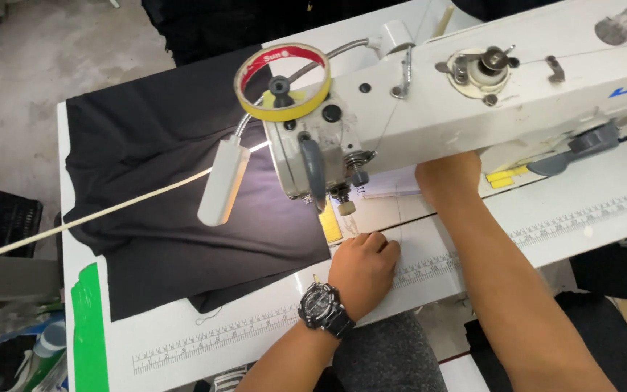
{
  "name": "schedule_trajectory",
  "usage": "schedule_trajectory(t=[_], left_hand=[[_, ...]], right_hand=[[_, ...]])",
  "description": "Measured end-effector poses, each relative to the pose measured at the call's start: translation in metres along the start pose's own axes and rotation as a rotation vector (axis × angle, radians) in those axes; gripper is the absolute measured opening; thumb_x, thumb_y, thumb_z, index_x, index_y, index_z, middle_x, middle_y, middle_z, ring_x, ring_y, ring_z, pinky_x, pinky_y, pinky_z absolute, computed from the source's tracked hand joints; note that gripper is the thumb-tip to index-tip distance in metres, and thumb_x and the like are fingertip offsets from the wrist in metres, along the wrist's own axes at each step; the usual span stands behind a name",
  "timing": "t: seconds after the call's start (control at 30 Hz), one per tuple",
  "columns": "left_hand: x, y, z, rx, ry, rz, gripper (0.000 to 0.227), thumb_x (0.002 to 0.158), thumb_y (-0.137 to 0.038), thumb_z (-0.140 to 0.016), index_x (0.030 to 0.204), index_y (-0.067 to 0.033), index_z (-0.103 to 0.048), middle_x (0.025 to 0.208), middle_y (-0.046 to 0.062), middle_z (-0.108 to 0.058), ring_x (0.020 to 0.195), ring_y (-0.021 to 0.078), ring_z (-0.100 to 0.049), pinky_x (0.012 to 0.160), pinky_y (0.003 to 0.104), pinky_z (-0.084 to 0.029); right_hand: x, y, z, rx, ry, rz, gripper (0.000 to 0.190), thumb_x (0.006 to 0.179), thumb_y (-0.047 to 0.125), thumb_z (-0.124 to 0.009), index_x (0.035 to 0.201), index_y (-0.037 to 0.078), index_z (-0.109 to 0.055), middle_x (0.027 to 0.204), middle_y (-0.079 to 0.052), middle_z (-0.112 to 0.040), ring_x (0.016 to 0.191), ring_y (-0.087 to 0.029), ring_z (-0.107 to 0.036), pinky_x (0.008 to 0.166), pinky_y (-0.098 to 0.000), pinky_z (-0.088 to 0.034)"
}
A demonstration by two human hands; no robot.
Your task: Adjusting sewing machine settings and sewing black fabric pieces together.
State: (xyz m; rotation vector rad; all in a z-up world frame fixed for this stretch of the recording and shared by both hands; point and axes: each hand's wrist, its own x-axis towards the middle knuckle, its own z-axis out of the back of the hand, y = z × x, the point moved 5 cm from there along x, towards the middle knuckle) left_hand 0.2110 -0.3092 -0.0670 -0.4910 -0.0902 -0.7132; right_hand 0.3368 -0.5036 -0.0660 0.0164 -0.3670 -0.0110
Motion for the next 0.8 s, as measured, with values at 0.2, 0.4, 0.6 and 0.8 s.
schedule_trajectory(t=[0.2, 0.4, 0.6, 0.8], left_hand=[[-0.002, 0.002, 0.008, -0.069, -0.263, -0.028, 0.008, 0.089, -0.011, -0.062, 0.086, -0.0078, -0.068, 0.079, 0.01, -0.062, 0.07, 0.0302, -0.067, 0.063, 0.035, -0.055], [-0.004, 0.003, 0.01, -0.165, -0.187, 0.101, 0.017, 0.094, -0.009, -0.058, 0.092, -0.0044, -0.074, 0.079, 0.01, -0.066, 0.068, 0.0271, -0.07, 0.063, 0.033, -0.056], [-0.017, -0.012, 0.012, -0.278, -0.215, 0.162, 0.01, 0.092, -0.007, -0.064, 0.087, -0.0032, -0.072, 0.072, 0.011, -0.062, 0.066, 0.0328, -0.069, 0.059, 0.038, -0.056], [-0.021, -0.019, 0.027, -0.392, -0.262, 0.152, 0.017, 0.097, -0.007, -0.062, 0.082, -0.0033, -0.069, 0.07, 0.006, -0.058, 0.059, 0.022, -0.057, 0.049, 0.035, -0.045]], right_hand=[[-0.015, -0.011, 0.017, 0.156, -0.036, -0.06, 0.014, 0.086, 0.026, -0.079, 0.09, 0.012, -0.078, 0.071, -0.009, -0.069, 0.073, -0.032, -0.072, 0.069, -0.0386, -0.058], [-0.023, -0.019, 0.057, 0.302, -0.084, -0.084, 0.018, 0.085, 0.026, -0.082, 0.089, 0.009, -0.077, 0.072, -0.011, -0.069, 0.074, -0.035, -0.071, 0.067, -0.0439, -0.058], [-0.171, 0.006, 0.088, 1.638, 0.078, -0.713, 0.033, 0.089, -0.004, -0.069, 0.12, 0.003, -0.061, 0.084, -0.004, -0.07, 0.074, -0.014, -0.069, 0.07, -0.0259, -0.056], [-0.218, 0.017, 0.062, 1.855, 0.387, -0.906, 0.013, 0.092, -0.004, -0.066, 0.086, 0.004, -0.057, 0.086, -0.028, -0.074, 0.068, -0.026, -0.068, 0.051, -0.0317, -0.055]])
